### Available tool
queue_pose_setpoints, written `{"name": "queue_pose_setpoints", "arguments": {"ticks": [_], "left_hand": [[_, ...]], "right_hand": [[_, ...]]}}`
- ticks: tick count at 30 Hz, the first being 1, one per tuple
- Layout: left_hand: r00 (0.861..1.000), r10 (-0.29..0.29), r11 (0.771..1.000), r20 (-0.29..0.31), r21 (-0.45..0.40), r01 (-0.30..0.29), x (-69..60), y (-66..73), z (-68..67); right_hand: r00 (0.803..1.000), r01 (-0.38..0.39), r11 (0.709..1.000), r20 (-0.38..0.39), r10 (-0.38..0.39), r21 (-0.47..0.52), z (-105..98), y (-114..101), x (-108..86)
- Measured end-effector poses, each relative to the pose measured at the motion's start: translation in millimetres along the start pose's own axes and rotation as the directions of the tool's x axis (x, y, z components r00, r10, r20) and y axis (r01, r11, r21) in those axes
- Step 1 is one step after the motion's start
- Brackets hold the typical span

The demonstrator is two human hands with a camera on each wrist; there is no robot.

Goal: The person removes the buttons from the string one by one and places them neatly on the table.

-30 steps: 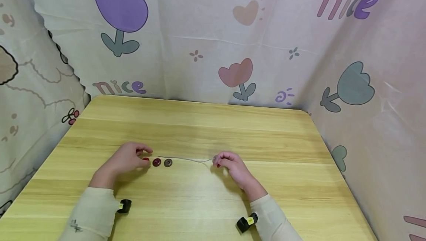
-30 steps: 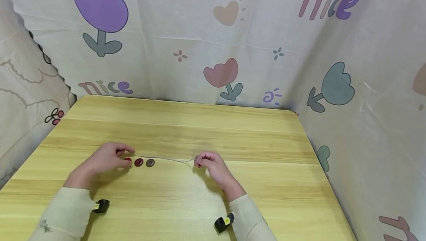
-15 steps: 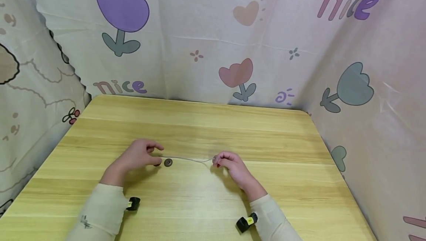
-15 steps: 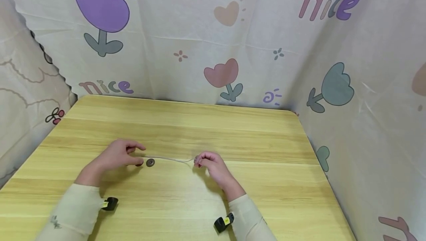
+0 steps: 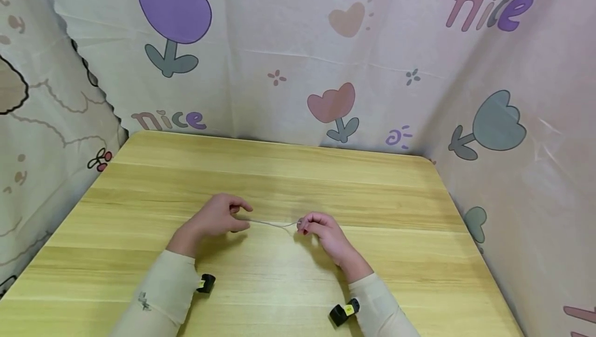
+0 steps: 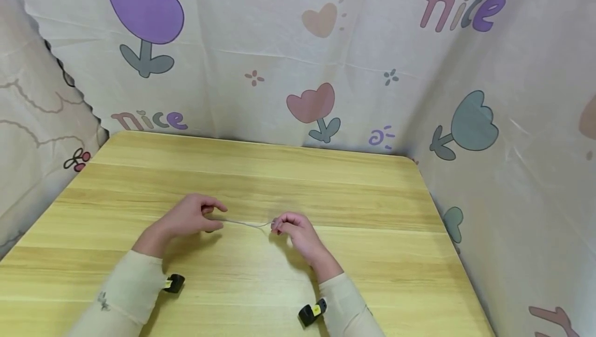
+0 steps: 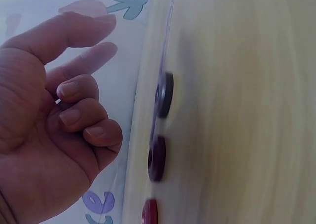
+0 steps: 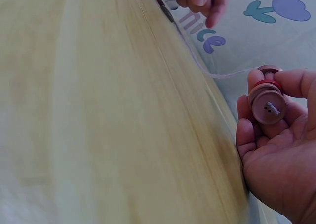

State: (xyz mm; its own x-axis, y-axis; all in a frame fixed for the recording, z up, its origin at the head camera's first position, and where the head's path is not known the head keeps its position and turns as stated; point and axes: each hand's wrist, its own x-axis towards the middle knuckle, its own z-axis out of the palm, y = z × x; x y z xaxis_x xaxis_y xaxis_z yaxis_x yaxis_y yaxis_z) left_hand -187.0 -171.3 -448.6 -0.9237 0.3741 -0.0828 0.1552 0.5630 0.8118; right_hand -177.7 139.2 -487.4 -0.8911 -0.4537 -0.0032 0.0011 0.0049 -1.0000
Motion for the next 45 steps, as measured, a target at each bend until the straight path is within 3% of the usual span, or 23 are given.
{"name": "queue_pose_setpoints", "arguments": {"ticks": [4,9,21,29,45], "left_hand": [[1.000,-0.010,0.999,0.016,-0.030,0.010,5.6,9.2,6.2],[0.999,0.037,0.999,0.028,-0.009,-0.037,14.3,17.8,13.7],[0.993,0.082,0.997,0.080,-0.003,-0.082,22.6,29.1,28.9],[0.990,0.122,0.992,0.071,0.033,-0.125,28.9,36.4,40.5],[0.986,0.148,0.988,0.080,0.039,-0.152,37.7,48.0,61.1]], "right_hand": [[1.000,-0.007,1.000,-0.003,0.007,0.000,-0.6,0.2,-0.8],[1.000,-0.007,1.000,-0.003,0.007,0.003,-1.3,1.0,-0.1],[1.000,-0.006,1.000,0.004,0.006,0.019,-0.5,-0.6,0.1],[1.000,0.004,1.000,0.007,-0.004,0.012,-0.1,-2.9,-0.9],[1.000,-0.014,1.000,0.014,0.014,0.017,-1.2,-3.6,-1.1]]}}
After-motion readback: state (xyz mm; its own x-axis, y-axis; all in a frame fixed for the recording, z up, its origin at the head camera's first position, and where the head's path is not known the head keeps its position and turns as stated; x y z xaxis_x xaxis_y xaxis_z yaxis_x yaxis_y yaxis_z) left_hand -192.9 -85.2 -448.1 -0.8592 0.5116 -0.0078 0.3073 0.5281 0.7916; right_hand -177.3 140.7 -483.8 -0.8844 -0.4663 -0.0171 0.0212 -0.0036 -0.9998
